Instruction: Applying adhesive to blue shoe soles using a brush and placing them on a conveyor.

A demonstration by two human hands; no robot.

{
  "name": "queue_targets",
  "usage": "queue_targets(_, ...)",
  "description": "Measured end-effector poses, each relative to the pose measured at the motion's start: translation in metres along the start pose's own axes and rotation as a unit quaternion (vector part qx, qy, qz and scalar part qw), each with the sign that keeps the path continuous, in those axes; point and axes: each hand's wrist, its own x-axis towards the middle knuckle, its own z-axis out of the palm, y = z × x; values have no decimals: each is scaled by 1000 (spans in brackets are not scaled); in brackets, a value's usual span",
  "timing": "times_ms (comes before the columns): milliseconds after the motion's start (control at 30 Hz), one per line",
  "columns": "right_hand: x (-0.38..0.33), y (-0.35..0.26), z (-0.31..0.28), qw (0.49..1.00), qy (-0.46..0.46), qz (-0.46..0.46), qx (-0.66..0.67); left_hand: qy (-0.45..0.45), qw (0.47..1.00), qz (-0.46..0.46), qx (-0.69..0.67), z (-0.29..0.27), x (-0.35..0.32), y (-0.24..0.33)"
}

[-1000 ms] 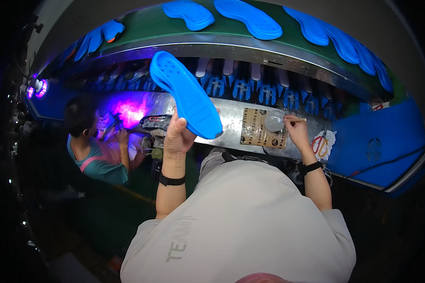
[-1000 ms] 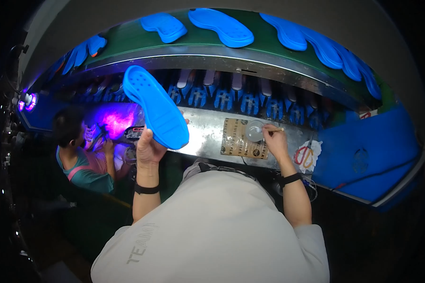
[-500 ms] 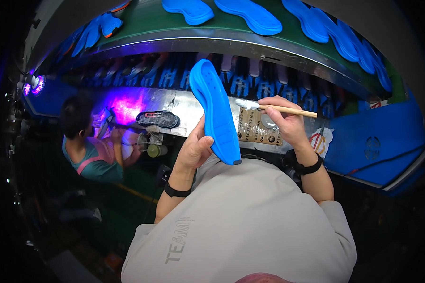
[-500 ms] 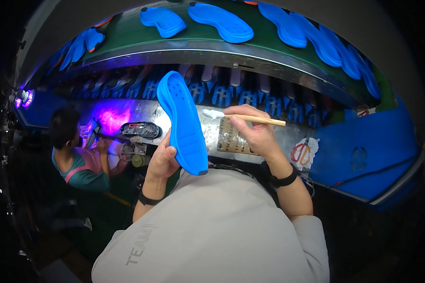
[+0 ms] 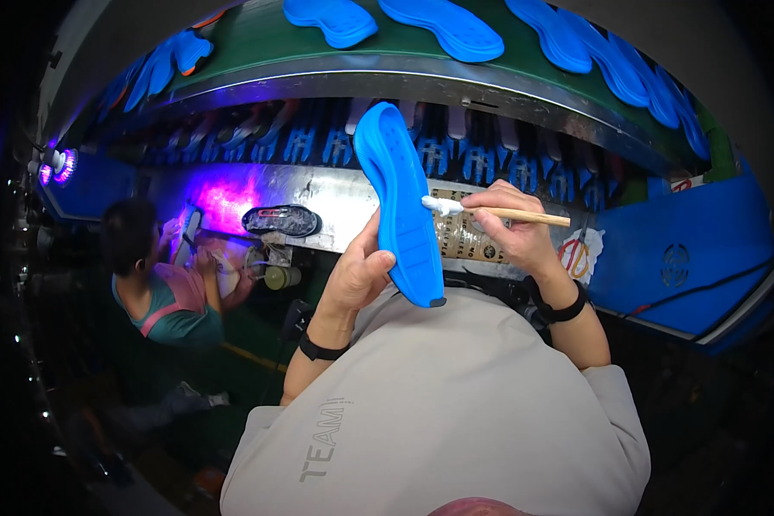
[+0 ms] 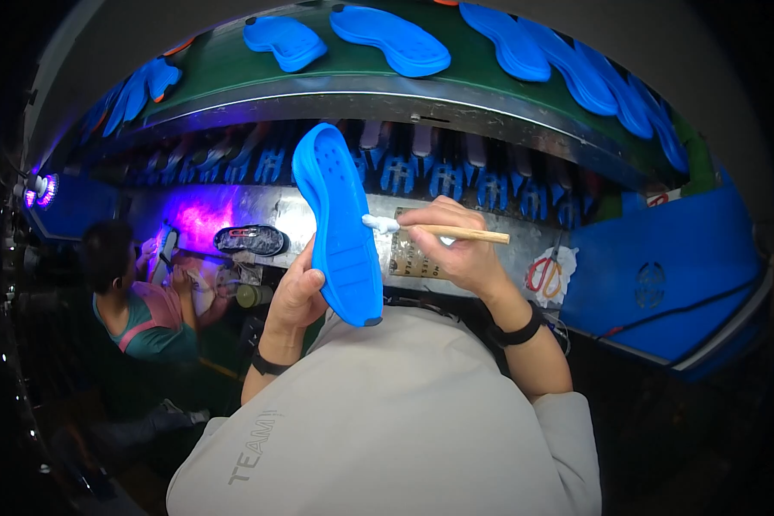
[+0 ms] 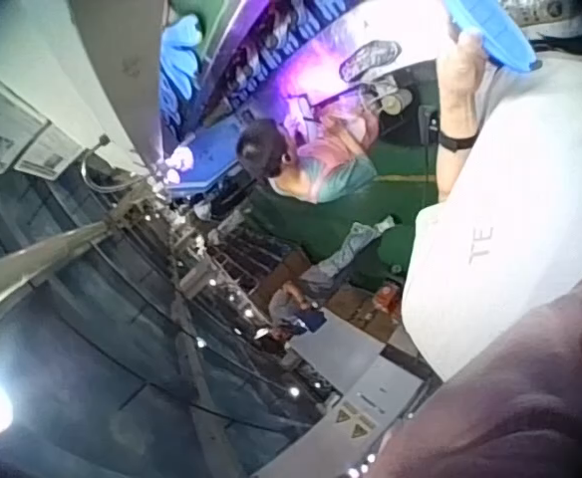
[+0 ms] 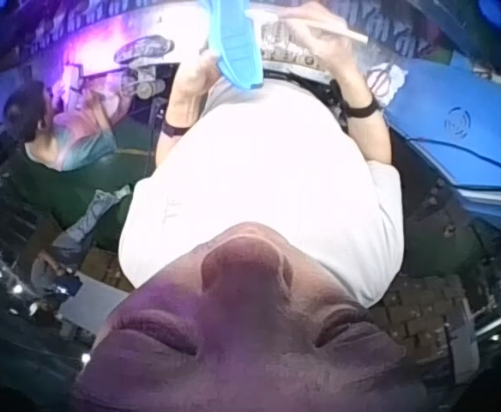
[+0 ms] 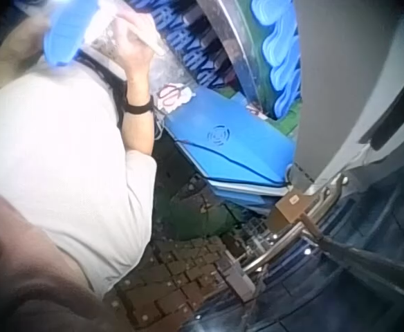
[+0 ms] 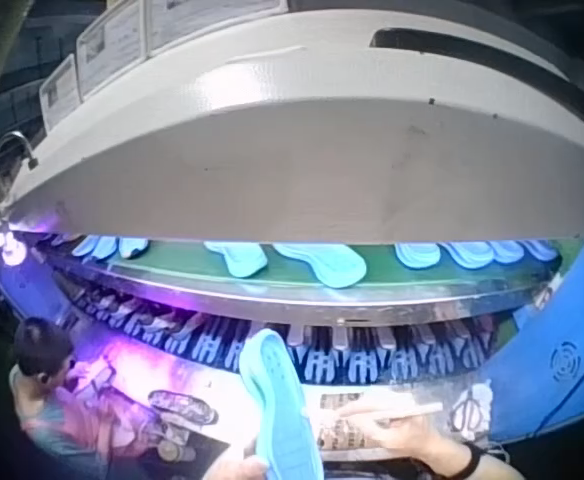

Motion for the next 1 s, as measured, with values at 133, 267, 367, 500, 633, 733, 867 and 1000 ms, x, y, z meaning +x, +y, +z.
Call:
queue_targets(133,-9,2,-2,999,-10,19,37,-25,1000,-2,-9,-7,6,-1)
queue_targets(267,-9,1,-4,992,-10,78,94,-14,1000,-2,7,-2,6,3)
queue_targets(367,-2,1,3,994,46,66,77,-9,1000,-5,20,5,7,8)
queue_targets(500,1,-4,5,999,45,-9,9,-12,1000,15,23,1,9,7)
queue_targets(633,-7,-9,6,1000,5,5,15,-1,999,26,22,-5,10,9)
queue_targets(733,-10,-16,6,1000,-11,8,24,9,999,30,17,-9,10,12)
queue_targets(867,-6,-23,1,996,-55,32,54,7,998,55,27,-16,12,15)
queue_targets(1000,-2,-18,6,998,-8,37,48,2,998,49,34,-13,11,16)
